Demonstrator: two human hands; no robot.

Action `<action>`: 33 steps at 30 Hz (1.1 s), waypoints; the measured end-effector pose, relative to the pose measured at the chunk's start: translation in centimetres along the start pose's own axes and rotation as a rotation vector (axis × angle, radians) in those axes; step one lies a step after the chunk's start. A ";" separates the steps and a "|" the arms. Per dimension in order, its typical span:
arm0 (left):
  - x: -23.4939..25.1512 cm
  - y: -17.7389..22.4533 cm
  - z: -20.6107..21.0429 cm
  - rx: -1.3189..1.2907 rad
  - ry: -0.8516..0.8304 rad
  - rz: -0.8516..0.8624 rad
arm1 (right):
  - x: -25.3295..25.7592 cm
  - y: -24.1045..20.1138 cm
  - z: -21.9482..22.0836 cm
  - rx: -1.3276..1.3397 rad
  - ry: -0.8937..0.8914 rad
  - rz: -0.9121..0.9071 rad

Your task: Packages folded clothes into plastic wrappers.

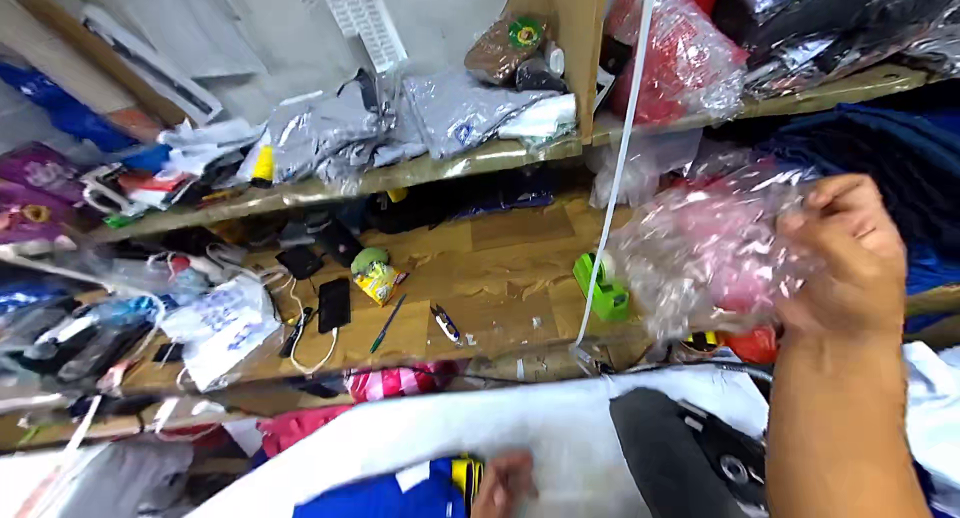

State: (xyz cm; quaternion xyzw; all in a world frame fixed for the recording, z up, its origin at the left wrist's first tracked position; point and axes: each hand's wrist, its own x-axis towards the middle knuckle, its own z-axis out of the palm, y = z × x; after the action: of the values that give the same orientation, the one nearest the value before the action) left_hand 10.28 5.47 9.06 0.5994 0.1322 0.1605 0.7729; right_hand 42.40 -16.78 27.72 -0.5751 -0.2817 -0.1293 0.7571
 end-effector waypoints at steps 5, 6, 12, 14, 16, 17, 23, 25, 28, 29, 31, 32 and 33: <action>1.1 6.3 -1.9 -0.473 0.038 -0.338 | -14.6 -1.5 11.8 0.716 -0.433 0.501; 0.5 6.9 -3.4 -0.540 0.038 -0.338 | -17.0 -1.2 13.9 0.766 -0.470 0.595; -5.3 11.0 -18.9 0.002 0.262 -0.146 | -24.5 0.4 20.5 -0.070 -0.741 0.629; -7.1 12.3 -24.5 0.200 0.365 -0.080 | -26.0 1.7 21.9 -0.359 -0.947 0.578; -8.8 13.8 -29.4 0.334 0.435 -0.016 | -27.5 3.6 23.4 -0.496 -1.038 0.519; -9.3 14.6 -31.7 0.380 0.470 0.007 | -27.9 4.4 24.2 -0.468 -1.033 0.532; -9.7 17.4 -39.7 0.762 0.815 -0.019 | -30.9 6.0 31.7 0.203 -0.551 1.066; -9.5 17.2 -38.4 0.921 0.909 0.002 | -32.4 6.3 35.5 0.171 -0.436 1.118; -10.1 13.1 -31.8 1.041 0.731 0.140 | -34.4 7.1 39.7 0.197 -0.434 1.102; -10.1 10.7 -29.9 1.064 0.643 0.147 | -35.0 7.2 40.8 0.204 -0.459 1.090; -9.8 7.5 -27.6 1.090 0.559 0.087 | -35.7 7.2 42.3 0.188 -0.551 1.047; -9.4 7.0 -27.6 1.068 0.550 0.046 | -35.6 7.3 42.7 0.175 -0.599 1.019; -9.1 7.3 -28.1 1.030 0.557 -0.021 | -35.4 7.5 43.0 0.156 -0.646 0.993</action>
State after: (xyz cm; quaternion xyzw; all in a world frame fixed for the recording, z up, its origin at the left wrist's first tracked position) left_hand -9.86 28.28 9.29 0.8317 0.3974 0.2195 0.3195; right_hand 5.80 21.53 9.06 -0.5911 -0.2037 0.4425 0.6429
